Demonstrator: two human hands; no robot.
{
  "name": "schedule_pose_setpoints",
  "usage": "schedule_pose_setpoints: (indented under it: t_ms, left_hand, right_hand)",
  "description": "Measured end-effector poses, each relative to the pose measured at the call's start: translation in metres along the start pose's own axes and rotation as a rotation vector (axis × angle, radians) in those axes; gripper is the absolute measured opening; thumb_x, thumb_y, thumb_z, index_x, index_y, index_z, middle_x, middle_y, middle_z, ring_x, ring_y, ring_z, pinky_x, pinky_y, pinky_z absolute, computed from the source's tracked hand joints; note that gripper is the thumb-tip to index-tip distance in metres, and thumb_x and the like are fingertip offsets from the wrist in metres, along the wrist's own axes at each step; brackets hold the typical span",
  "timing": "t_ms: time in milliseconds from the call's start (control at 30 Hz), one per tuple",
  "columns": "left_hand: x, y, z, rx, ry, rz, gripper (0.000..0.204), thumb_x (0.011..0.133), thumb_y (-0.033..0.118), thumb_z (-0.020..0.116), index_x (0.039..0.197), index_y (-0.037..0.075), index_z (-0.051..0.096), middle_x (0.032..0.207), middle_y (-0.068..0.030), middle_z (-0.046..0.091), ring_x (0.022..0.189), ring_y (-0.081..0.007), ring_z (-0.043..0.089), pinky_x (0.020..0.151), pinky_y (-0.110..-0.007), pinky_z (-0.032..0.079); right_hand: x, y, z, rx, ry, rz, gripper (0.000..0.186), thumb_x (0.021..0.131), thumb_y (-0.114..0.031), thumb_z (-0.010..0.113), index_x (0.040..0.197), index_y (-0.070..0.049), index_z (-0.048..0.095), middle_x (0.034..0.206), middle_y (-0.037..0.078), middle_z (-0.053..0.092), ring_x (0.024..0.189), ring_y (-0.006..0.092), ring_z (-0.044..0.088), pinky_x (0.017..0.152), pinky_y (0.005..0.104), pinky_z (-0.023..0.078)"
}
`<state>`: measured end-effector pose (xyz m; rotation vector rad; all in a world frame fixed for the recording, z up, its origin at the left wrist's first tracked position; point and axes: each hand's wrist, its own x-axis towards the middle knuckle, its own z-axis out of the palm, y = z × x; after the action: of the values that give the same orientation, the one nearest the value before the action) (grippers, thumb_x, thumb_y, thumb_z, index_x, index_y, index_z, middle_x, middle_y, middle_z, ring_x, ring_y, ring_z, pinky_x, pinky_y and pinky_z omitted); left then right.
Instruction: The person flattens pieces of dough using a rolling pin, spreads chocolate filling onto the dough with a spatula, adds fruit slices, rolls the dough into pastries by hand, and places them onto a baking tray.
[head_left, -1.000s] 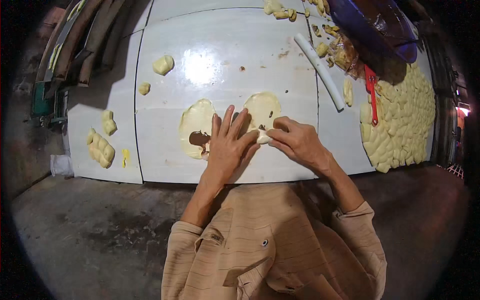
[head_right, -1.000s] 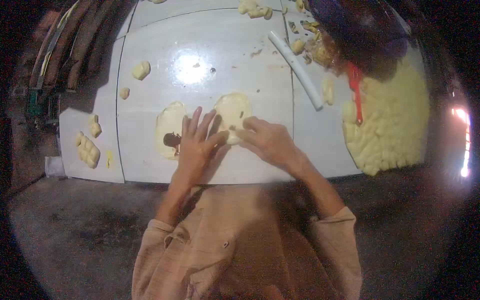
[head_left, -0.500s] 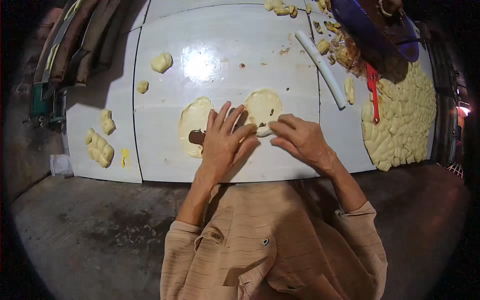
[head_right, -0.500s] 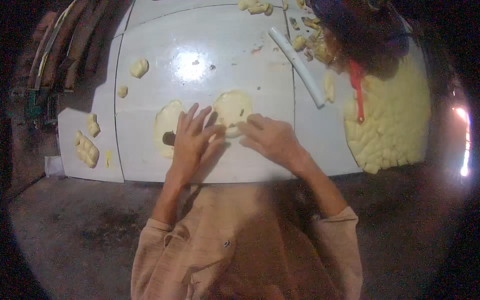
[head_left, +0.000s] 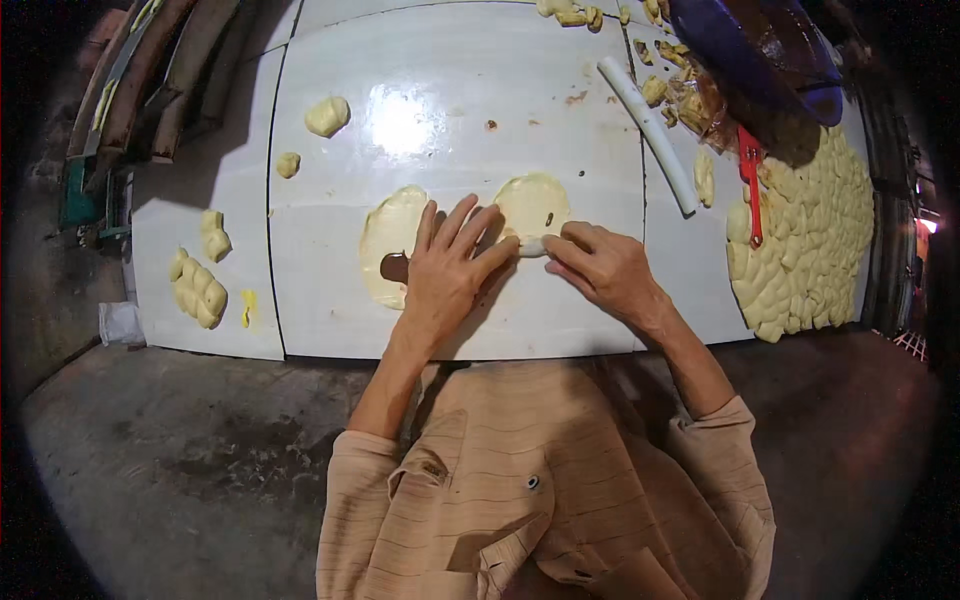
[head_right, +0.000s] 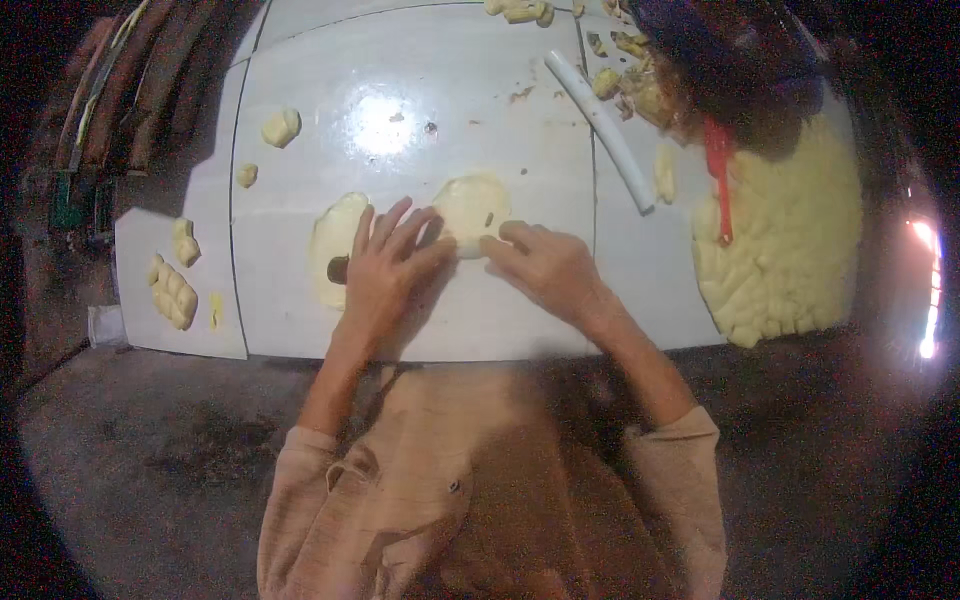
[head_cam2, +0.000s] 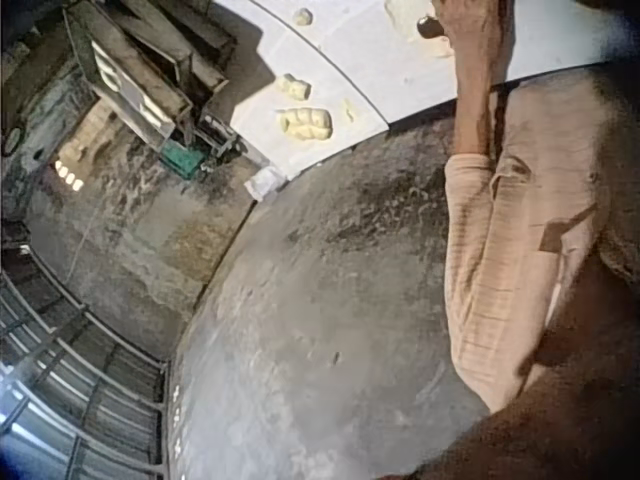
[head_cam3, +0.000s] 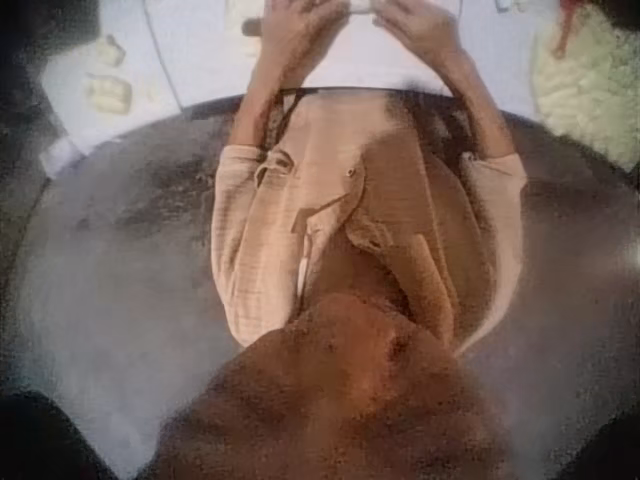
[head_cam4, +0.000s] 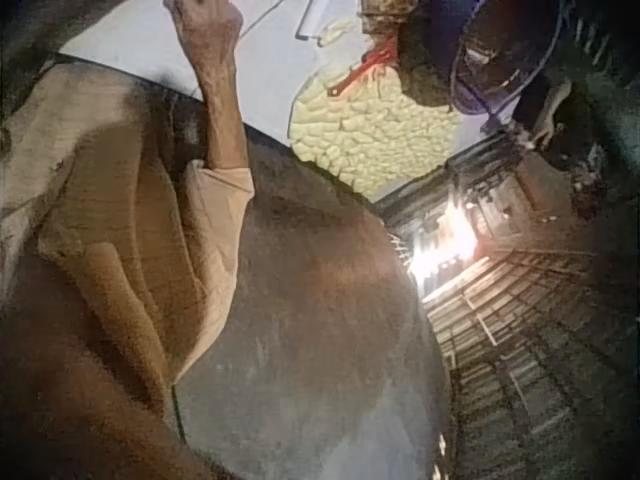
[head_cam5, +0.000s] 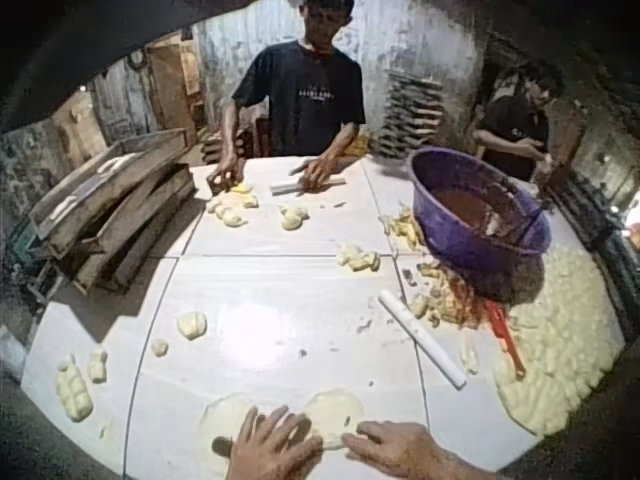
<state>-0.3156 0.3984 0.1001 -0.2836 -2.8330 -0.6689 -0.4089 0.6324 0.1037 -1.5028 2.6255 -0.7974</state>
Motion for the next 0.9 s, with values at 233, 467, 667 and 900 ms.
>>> schedule_pose_setpoints:
  t_ms: [233, 467, 667, 900]
  left_hand:
    - [-0.005, -0.009, 0.003, 0.055, 0.117, -0.104, 0.019, 0.083, 0.017, 0.078, 0.101, 0.017, 0.076, 0.13, -0.0118, 0.064, 0.13, -0.0367, 0.055, 0.11, -0.06, 0.039]
    - [-0.001, -0.001, -0.002, 0.07, 0.109, -0.099, 0.03, 0.084, 0.02, 0.077, 0.113, 0.02, 0.074, 0.13, -0.0114, 0.064, 0.128, -0.0338, 0.056, 0.111, -0.059, 0.038]
    - [0.014, 0.001, -0.001, 0.148, -0.144, 0.025, 0.076, 0.089, 0.057, 0.065, 0.146, 0.009, 0.051, 0.154, -0.0109, 0.047, 0.145, -0.0314, 0.038, 0.119, -0.066, 0.023]
    - [0.042, -0.017, 0.01, 0.253, -0.25, 0.034, 0.104, 0.082, 0.081, 0.05, 0.154, 0.007, 0.04, 0.159, -0.0119, 0.041, 0.151, -0.0327, 0.03, 0.117, -0.072, 0.016]
  right_hand:
    - [0.007, 0.005, -0.004, -0.064, 0.137, -0.058, 0.021, 0.089, -0.022, 0.075, 0.105, -0.009, 0.074, 0.094, 0.006, 0.067, 0.072, 0.0187, 0.066, 0.059, 0.033, 0.053]
    - [0.007, 0.011, 0.001, -0.108, 0.082, -0.005, 0.034, 0.086, -0.03, 0.077, 0.115, -0.012, 0.073, 0.103, 0.006, 0.069, 0.075, 0.0203, 0.066, 0.064, 0.0334, 0.054]
    - [0.011, 0.012, -0.002, -0.08, 0.061, 0.0, 0.062, 0.084, -0.044, 0.073, 0.135, -0.011, 0.062, 0.129, 0.012, 0.063, 0.117, 0.0304, 0.06, 0.101, 0.047, 0.045]
    - [0.028, 0.027, 0.005, -0.228, -0.169, 0.032, 0.083, 0.09, -0.062, 0.058, 0.149, -0.004, 0.047, 0.159, 0.014, 0.041, 0.15, 0.0311, 0.032, 0.121, 0.0576, 0.019]
